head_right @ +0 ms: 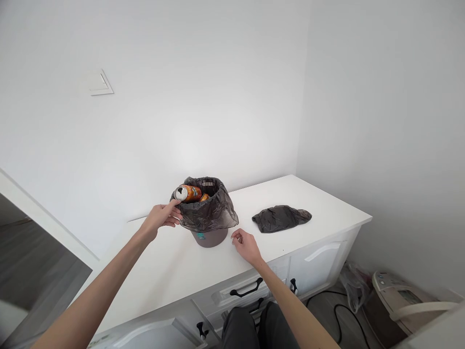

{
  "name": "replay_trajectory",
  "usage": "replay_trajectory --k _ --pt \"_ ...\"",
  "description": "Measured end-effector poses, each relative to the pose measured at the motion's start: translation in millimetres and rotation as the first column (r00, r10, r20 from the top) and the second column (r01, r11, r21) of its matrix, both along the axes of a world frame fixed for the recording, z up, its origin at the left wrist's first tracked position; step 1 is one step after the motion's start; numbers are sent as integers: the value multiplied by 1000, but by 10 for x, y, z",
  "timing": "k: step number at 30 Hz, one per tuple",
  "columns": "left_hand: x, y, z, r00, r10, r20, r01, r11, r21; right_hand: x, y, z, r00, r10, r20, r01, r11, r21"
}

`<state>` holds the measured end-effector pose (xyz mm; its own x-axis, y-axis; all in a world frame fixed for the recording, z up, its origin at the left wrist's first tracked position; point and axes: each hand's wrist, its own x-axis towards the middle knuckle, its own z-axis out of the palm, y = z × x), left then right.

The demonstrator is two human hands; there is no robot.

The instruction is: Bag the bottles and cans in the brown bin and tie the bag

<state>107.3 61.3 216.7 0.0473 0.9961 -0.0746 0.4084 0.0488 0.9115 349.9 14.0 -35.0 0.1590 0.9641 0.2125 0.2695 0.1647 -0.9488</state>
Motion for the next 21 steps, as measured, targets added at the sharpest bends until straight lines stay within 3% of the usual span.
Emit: replay_trajectory --k 6,11,14,18,21 --pt "-54 -142 12 999 -27 32 29 997 -72 -21 -18 18 1000 -19 16 19 1000 7" --pt "-126 -467 31 987 -123 100 146 951 -274 -17 -18 12 996 -73 51 75 997 -32" --pt "-184 -681 23 974 -194 113 221 921 -320 -6 -11 7 995 -90 46 92 994 -54" --pt "-389 -792 -23 958 -273 85 285 927 -244 -5 -20 31 997 -81 -1 81 994 -73" --pt "-599 -688 -85 987 -122 100 129 990 -63 7 -46 107 995 -22 -93 16 998 -65"
